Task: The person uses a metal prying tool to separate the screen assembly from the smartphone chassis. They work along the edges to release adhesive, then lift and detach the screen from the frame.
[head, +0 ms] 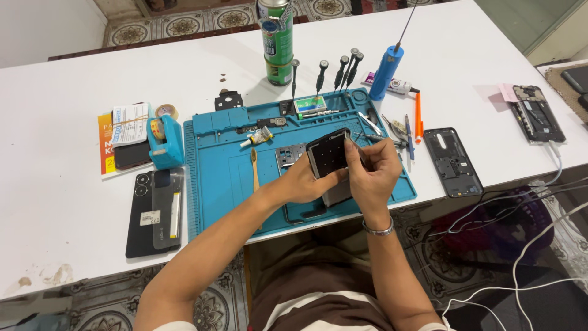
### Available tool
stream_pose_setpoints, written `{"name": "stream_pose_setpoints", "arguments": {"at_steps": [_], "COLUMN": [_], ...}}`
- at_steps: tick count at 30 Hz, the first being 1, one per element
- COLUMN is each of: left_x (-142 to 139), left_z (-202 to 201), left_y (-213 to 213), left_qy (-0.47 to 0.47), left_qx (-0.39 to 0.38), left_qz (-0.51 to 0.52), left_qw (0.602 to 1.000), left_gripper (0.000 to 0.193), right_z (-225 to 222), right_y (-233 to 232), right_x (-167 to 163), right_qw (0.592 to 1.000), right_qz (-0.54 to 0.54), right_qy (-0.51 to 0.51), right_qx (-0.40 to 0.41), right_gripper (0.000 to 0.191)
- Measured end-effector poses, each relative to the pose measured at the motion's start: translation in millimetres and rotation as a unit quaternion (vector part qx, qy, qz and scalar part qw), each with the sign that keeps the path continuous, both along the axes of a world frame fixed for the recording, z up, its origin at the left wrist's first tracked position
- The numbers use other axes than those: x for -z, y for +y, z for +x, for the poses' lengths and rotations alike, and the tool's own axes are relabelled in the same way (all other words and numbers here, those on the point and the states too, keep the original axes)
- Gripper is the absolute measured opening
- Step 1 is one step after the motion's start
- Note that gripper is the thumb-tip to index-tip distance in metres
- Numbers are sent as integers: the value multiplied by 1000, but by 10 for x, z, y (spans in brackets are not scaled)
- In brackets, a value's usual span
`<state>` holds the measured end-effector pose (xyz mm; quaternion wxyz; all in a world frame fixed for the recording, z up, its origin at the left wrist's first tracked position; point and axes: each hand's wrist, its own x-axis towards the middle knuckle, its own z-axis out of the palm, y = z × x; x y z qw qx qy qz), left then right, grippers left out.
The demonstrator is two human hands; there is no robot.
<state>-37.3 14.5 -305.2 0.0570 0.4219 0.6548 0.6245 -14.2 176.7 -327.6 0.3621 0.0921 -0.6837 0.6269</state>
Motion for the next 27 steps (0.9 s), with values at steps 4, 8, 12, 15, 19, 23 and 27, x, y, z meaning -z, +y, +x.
{"name": "stream_pose_setpoints", "arguments": {"at_steps": [4, 8, 12, 15, 19, 23, 27], "left_x": [-30, -17, 24, 53, 81, 122, 174], "left_z": [-13, -27, -41, -56, -81, -89, -103], "left_y": [-9, -2, 7, 11, 11, 9, 29], "left_qy": [-6, -26, -39, -38, -59, -62, -87], "left_qx": [4, 16, 12, 3, 8, -5, -5], "left_qz": [-17, -15, -35, -54, -50, -68, -75], "left_qw": [1000, 999, 999, 998, 997, 996, 993], "left_gripper": [25, 28, 23, 20, 23, 29, 29], "right_z": [-13, -9, 26, 36, 7, -6, 6], "right_y": [-23, -8, -27, -38, -25, -5, 9], "right_x": [13, -2, -22, -33, -31, -10, -3], "right_qw": [1000, 1000, 1000, 999, 999, 1000, 1000], "right_qz": [-7, 3, 21, 33, 38, 16, -7], "right_qy": [8, 23, 18, 10, 4, 8, -10], "right_qx": [2, 3, 12, 16, 20, -9, -20], "right_gripper": [33, 33, 32, 32, 34, 33, 33]}}
